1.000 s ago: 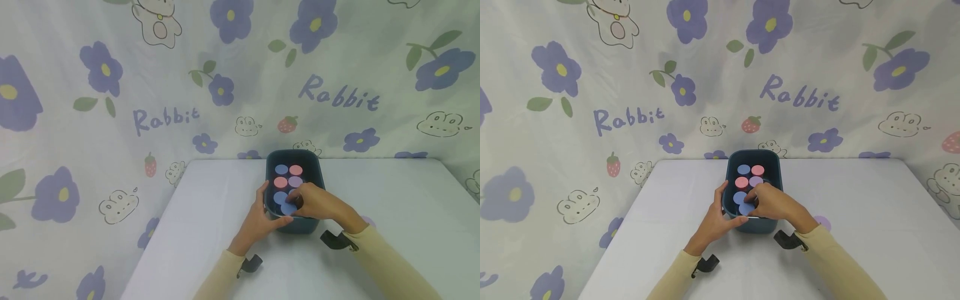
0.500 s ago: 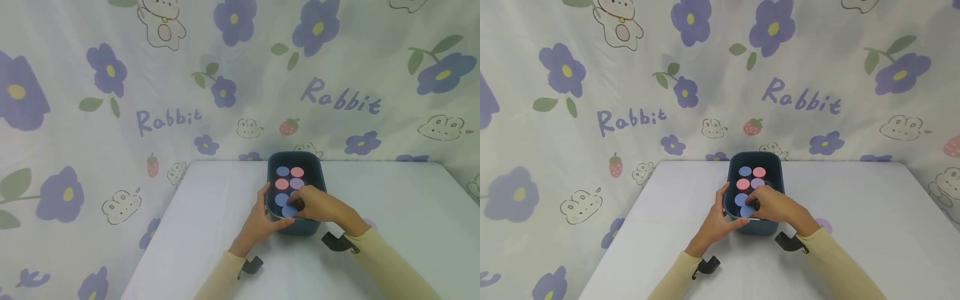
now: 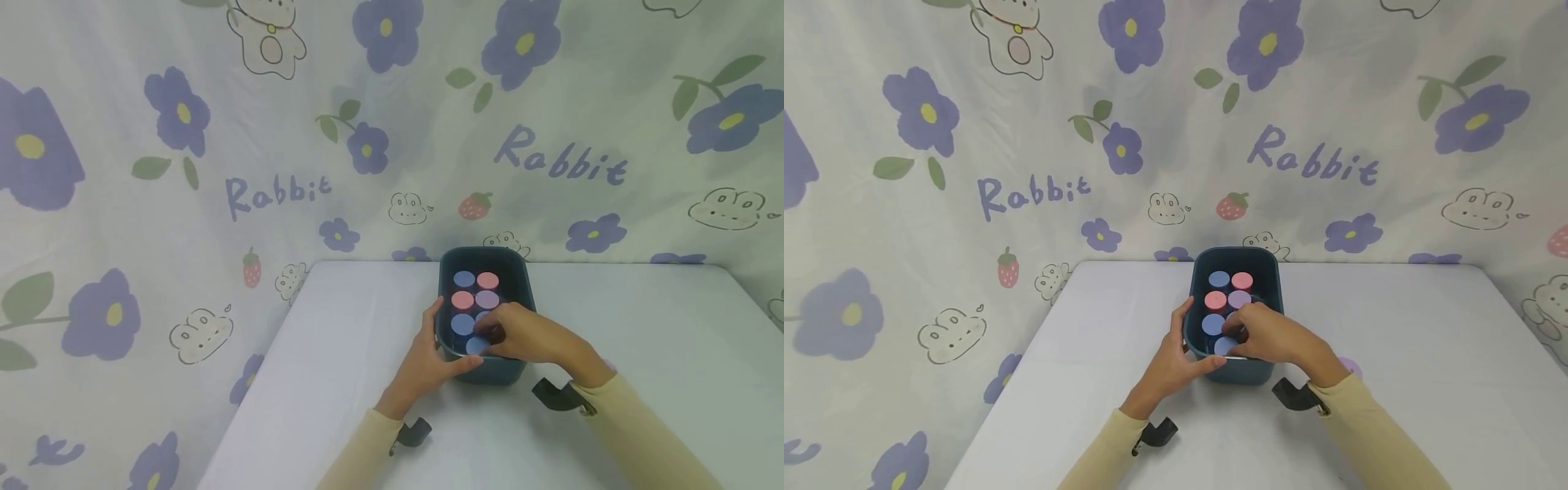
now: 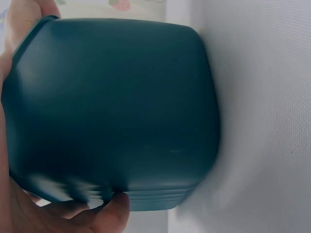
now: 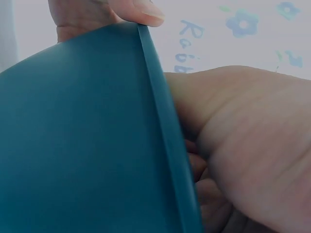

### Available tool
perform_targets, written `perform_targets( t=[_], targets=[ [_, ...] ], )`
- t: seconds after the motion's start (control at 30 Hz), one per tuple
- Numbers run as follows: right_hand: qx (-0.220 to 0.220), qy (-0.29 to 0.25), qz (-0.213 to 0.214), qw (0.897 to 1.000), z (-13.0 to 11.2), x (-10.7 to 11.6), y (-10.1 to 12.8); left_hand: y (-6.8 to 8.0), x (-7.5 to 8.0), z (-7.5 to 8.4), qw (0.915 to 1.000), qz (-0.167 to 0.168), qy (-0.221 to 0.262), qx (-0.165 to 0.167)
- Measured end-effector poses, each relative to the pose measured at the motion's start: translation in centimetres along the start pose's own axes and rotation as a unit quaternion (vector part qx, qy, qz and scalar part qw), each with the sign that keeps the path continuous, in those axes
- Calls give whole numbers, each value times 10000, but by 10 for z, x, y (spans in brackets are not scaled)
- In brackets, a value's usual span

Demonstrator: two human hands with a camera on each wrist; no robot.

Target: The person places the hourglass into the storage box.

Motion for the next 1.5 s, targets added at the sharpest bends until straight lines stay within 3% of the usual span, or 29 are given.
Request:
perform_targets(
  t=[0.3,0.47,0.6,0.87,1.0,1.33,1.5],
  targets=[
    [46,-129,175,9998,1,5,10,0,-2,-2,10000,-16,-20,75],
    [-198,-296,392,9986,8,11,20,1,-4,-2,9998,-31,-90,165],
    [-400,-257,714,9963,12,23,32,1,-5,-1,9997,-30,-140,218],
    [-357,-62,1676,9852,14,57,66,0,-4,1,9997,2,-102,229],
    [-414,-3,1913,9807,23,68,77,1,-2,3,9998,112,-83,162],
    [-593,118,1763,9825,36,76,84,2,1,1,9996,187,-102,167],
    [-490,88,1931,9799,33,77,85,0,0,2,9997,157,-122,135]
  ],
)
Point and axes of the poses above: each hand's wrist, its own y-axis away from the middle knuckle, its own x-axis out of the back of the hand, z = x × y, the point moved 9 cm from there along -y, towards the middle knuckle, and after that the axes turned 8 degrees about -y, right-handed, at the moved point
